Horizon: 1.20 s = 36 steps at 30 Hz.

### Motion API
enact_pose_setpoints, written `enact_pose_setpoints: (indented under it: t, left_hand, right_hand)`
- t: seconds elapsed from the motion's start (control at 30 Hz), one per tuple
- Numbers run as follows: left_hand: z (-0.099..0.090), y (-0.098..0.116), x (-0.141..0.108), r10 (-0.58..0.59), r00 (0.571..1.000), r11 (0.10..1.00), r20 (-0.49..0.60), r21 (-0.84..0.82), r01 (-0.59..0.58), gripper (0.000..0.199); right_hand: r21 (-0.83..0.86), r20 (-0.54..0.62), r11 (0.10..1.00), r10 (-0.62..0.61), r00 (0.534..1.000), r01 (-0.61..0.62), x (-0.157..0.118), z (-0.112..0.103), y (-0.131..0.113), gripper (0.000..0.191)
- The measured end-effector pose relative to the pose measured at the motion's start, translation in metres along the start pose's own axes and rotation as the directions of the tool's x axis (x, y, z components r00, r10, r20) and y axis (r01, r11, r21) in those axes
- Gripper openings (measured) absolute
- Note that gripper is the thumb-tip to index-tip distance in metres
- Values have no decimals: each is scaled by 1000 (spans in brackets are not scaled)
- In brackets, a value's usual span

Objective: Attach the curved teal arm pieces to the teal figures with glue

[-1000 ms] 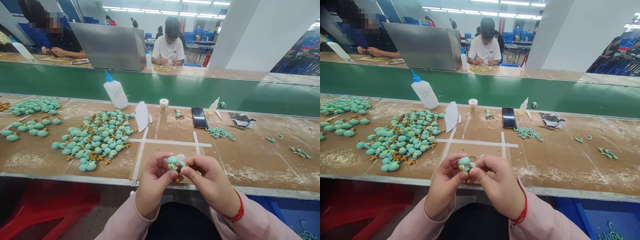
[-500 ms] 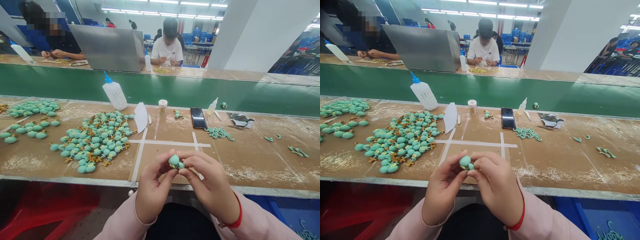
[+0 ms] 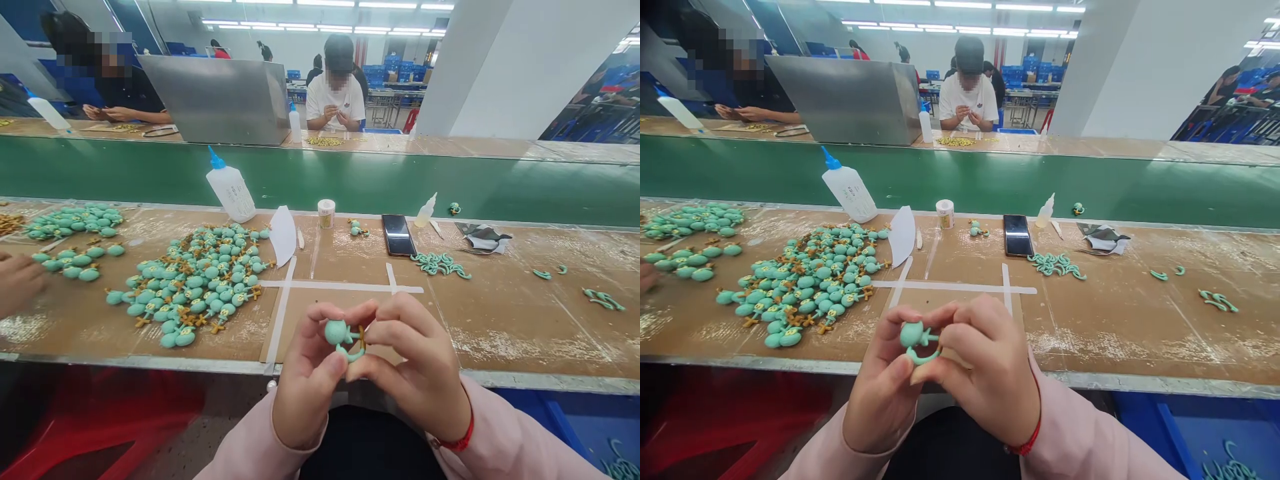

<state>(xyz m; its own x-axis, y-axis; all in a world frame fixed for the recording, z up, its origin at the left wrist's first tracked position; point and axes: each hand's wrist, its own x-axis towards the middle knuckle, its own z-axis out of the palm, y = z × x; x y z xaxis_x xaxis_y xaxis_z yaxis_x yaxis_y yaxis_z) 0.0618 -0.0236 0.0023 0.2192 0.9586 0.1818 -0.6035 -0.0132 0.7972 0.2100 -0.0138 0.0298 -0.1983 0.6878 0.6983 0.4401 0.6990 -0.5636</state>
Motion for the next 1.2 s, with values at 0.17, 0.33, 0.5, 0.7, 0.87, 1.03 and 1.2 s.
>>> enact_pose_setpoints:
  t: [0.17,0.33,0.5,0.7,0.87,1.03,1.2]
  left_hand:
    - [0,4,-8,82,992,995,96,57,-88,23]
    - [-2,7,-13,88,984,992,153,76,-100,24]
    - [0,7,-12,92,981,989,173,98,-110,25]
    - [2,9,-13,78,979,993,190,68,-92,25]
    - [2,10,-16,64,980,995,188,66,-78,24]
    - [2,11,-13,74,979,993,188,77,-89,24]
    - [4,11,-12,81,977,996,195,32,-89,25]
  right_hand:
    - [17,10,992,124,992,-124,-3,2,-2,52]
    - [-35,16,998,57,998,-56,-4,3,-10,52]
    - [-77,-86,996,30,996,-37,-4,6,-16,45]
    - [-79,-100,996,35,994,-43,-4,7,-20,43]
    - [-86,-93,995,37,995,-45,-6,6,-20,45]
    - [-82,-82,995,44,996,-50,-6,7,-22,45]
    - [-82,-78,995,47,996,-53,-6,6,-21,46]
